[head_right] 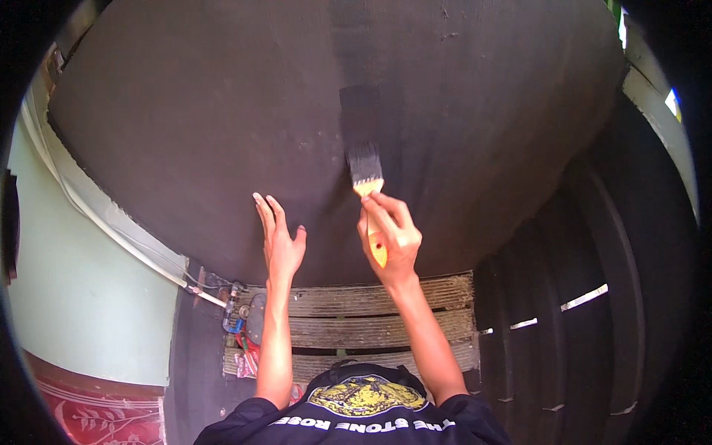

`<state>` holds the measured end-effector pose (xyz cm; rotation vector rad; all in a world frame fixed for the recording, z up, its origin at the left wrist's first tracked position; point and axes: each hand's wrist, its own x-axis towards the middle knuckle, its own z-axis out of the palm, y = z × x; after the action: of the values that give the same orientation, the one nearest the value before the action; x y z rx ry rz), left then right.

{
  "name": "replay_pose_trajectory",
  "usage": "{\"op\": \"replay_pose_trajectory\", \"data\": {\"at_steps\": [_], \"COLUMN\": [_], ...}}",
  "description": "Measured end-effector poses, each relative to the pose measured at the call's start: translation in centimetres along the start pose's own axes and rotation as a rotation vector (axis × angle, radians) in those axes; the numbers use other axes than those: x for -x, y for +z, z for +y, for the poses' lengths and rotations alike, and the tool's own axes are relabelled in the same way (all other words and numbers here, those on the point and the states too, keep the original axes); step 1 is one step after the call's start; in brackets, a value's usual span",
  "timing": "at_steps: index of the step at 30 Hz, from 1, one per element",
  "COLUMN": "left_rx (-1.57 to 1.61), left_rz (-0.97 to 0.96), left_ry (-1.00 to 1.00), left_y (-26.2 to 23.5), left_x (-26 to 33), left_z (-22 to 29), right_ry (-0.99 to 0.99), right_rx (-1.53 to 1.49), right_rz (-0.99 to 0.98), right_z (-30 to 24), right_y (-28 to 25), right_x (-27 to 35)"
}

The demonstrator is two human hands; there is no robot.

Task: Apply black paint to a surface using a brush and dip the brush into a paint bucket periodically.

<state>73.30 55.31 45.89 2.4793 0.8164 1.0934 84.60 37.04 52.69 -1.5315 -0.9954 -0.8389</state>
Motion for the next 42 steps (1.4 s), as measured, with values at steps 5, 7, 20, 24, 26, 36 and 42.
{"op": "replay_pose_trajectory", "data": {"at_steps": [5, 7, 20, 24, 26, 36, 42], "left_rx": [0.007, -0.017, -0.011, -0.004, -0.011, 0.036, 0.035], "left_rz": [0.004, 0.017, -0.015, -0.023, -0.032, -0.057, -0.050], "left_ry": [0.008, 0.021, 0.005, -0.001, -0.015, -0.006, -0.012], "left_y": [0.2, 0.8, 0.5, 0.1, 0.0, -0.5, -0.3], "left_x": [-0.3, 0.1, 0.0, 0.0, 0.0, -0.1, 0.0], "left_z": [0.2, -0.4, -0.5, -0.4, -0.4, -0.2, -0.5], "right_ry": [0.105, 0.146, 0.128, 0.036, -0.072, 0.233, -0.149], "right_rx": [-0.050, -0.049, -0.083, -0.049, -0.018, -0.064, -0.020], "right_rz": [-0.102, -0.077, -0.040, 0.064, 0.150, -0.063, 0.162], "right_z": [-0.2, -1.9, -1.2, -3.2, -3.7, 0.3, -3.8], "right_y": [-1.2, -1.9, -1.1, -2.6, -2.5, 0.5, -2.8], "right_x": [1.7, 0.2, 0.0, -2.6, -4.1, 5.6, -5.3]}}
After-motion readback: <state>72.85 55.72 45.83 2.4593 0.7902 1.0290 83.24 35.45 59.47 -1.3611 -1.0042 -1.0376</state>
